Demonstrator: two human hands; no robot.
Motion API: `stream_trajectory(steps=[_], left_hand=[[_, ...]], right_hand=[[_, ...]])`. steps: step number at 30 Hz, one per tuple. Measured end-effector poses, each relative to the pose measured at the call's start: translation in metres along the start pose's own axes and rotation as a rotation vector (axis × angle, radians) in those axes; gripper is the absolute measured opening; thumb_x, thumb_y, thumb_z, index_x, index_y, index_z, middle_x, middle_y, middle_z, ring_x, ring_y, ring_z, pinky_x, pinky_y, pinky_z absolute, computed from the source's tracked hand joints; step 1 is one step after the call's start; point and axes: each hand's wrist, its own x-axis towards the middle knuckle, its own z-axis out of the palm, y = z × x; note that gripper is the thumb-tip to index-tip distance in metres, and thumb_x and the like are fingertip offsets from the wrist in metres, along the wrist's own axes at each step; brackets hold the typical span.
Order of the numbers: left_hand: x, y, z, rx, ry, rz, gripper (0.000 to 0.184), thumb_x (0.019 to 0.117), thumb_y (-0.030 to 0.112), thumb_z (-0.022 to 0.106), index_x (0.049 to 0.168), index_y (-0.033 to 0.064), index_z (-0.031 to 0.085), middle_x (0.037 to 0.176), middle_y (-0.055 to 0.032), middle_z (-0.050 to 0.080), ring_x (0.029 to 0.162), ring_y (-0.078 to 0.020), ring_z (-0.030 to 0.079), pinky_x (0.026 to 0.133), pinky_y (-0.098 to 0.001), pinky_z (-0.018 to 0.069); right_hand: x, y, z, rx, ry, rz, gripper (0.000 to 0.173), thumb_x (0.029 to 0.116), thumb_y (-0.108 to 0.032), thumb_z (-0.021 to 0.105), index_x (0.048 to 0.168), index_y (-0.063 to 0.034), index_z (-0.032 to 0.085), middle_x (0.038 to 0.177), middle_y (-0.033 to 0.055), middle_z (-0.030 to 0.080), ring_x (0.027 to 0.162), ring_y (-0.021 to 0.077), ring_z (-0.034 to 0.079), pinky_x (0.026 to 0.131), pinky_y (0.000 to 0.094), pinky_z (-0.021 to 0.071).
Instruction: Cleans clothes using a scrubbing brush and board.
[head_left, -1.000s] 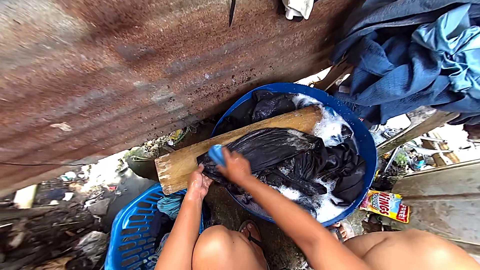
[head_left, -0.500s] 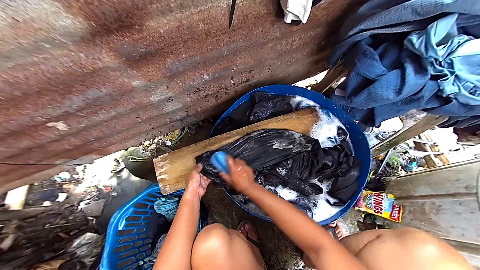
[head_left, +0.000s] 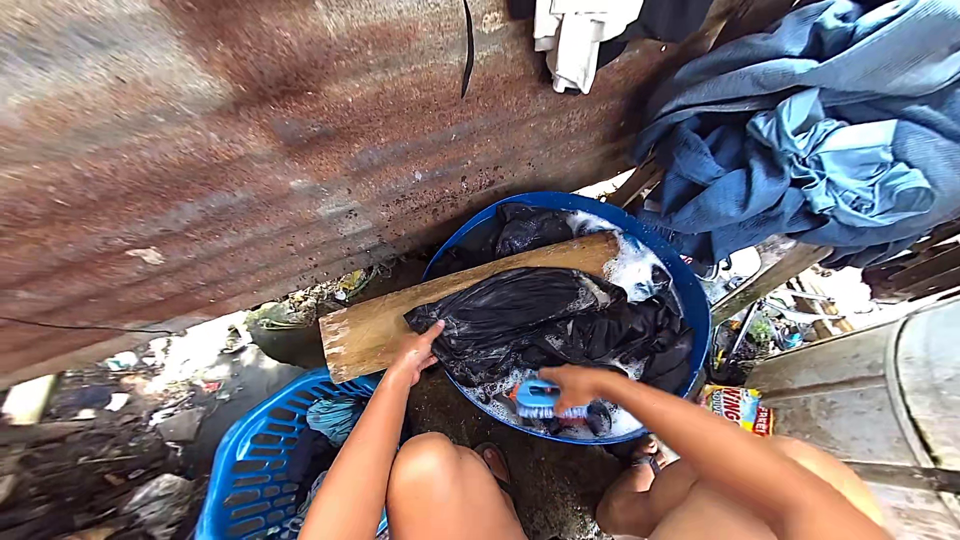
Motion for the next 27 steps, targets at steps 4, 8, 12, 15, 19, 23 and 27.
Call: stream_trajectory(steps=[4, 8, 12, 15, 19, 23, 27], left_hand=[[-0.025, 0.02, 0.007, 0.089, -0.111, 0.106, 0.049, 0.1072, 0.024, 0.055, 0.14, -0.0102, 0.043, 0.133, -0.0265, 0.057, 0.117, -0.0293, 0.061, 0.1, -0.041, 0.0516], [-0.028, 0.031, 0.009, -0.487, -0.24, 0.315, 0.031, 0.1124, 0.026, 0.035, 0.132, 0.0076, 0.05, 0.113, -0.0052, 0.066, 0.101, -0.0129, 0.066, 0.091, -0.0337, 0.0556], [-0.001, -0.005, 0.019, -0.27, -0.239, 0.173, 0.053, 0.1109, 0.037, 0.041, 0.151, 0.0027, 0.039, 0.143, -0.0179, 0.055, 0.128, -0.027, 0.057, 0.106, -0.0473, 0.0486], [-0.004, 0.003, 0.018, -0.343, -0.107, 0.089, 0.044, 0.1097, 0.029, 0.047, 0.143, 0.0, 0.045, 0.131, -0.0184, 0.06, 0.115, -0.0248, 0.061, 0.097, -0.0427, 0.0522], [0.008, -0.001, -0.003, -0.656, 0.055, 0.099, 0.043, 0.1105, 0.036, 0.041, 0.141, 0.0072, 0.049, 0.126, -0.0139, 0.064, 0.111, -0.0234, 0.064, 0.093, -0.045, 0.0545], [0.018, -0.006, -0.013, -0.671, 0.169, 0.067, 0.038, 0.1105, 0.035, 0.039, 0.129, 0.0061, 0.054, 0.11, -0.0113, 0.065, 0.096, -0.0197, 0.065, 0.082, -0.0418, 0.0556], [0.017, -0.016, -0.032, -0.689, 0.236, 0.01, 0.042, 0.1106, 0.032, 0.04, 0.143, 0.0065, 0.046, 0.132, -0.0149, 0.059, 0.115, -0.0233, 0.061, 0.095, -0.0469, 0.0527]], right_hand=[[0.043, 0.024, 0.043, 0.012, 0.06, 0.164, 0.063, 0.0926, -0.016, 0.074, 0.146, 0.0067, 0.049, 0.138, 0.0355, 0.055, 0.132, 0.05, 0.052, 0.11, 0.0676, 0.038], [0.056, 0.021, 0.061, 0.122, 0.163, 0.237, 0.06, 0.0938, -0.014, 0.071, 0.143, 0.0126, 0.049, 0.142, 0.0377, 0.052, 0.136, 0.0509, 0.049, 0.113, 0.0669, 0.0363], [0.032, 0.007, 0.019, 0.3, 0.013, 0.02, 0.049, 0.0843, 0.006, 0.07, 0.131, 0.0087, 0.056, 0.119, 0.0274, 0.062, 0.107, 0.0353, 0.061, 0.095, 0.0545, 0.0494], [-0.004, -0.004, -0.028, 0.655, 0.183, -0.255, 0.06, 0.0739, 0.001, 0.064, 0.132, 0.0049, 0.053, 0.112, 0.0129, 0.065, 0.096, 0.0138, 0.063, 0.087, 0.0351, 0.055], [0.024, -0.062, -0.051, 0.845, 0.689, -0.216, 0.06, 0.0878, -0.004, 0.072, 0.143, -0.0008, 0.047, 0.118, 0.0215, 0.066, 0.1, 0.03, 0.067, 0.087, 0.0486, 0.0574], [0.09, -0.163, -0.01, 0.379, 0.772, -0.133, 0.073, 0.09, -0.027, 0.077, 0.149, 0.0011, 0.044, 0.127, 0.0271, 0.066, 0.117, 0.0414, 0.066, 0.099, 0.059, 0.0532], [0.098, -0.107, -0.025, 0.005, 0.649, 0.052, 0.067, 0.0951, -0.033, 0.071, 0.155, -0.0138, 0.047, 0.148, 0.0314, 0.05, 0.134, 0.0516, 0.051, 0.101, 0.0689, 0.0457]])
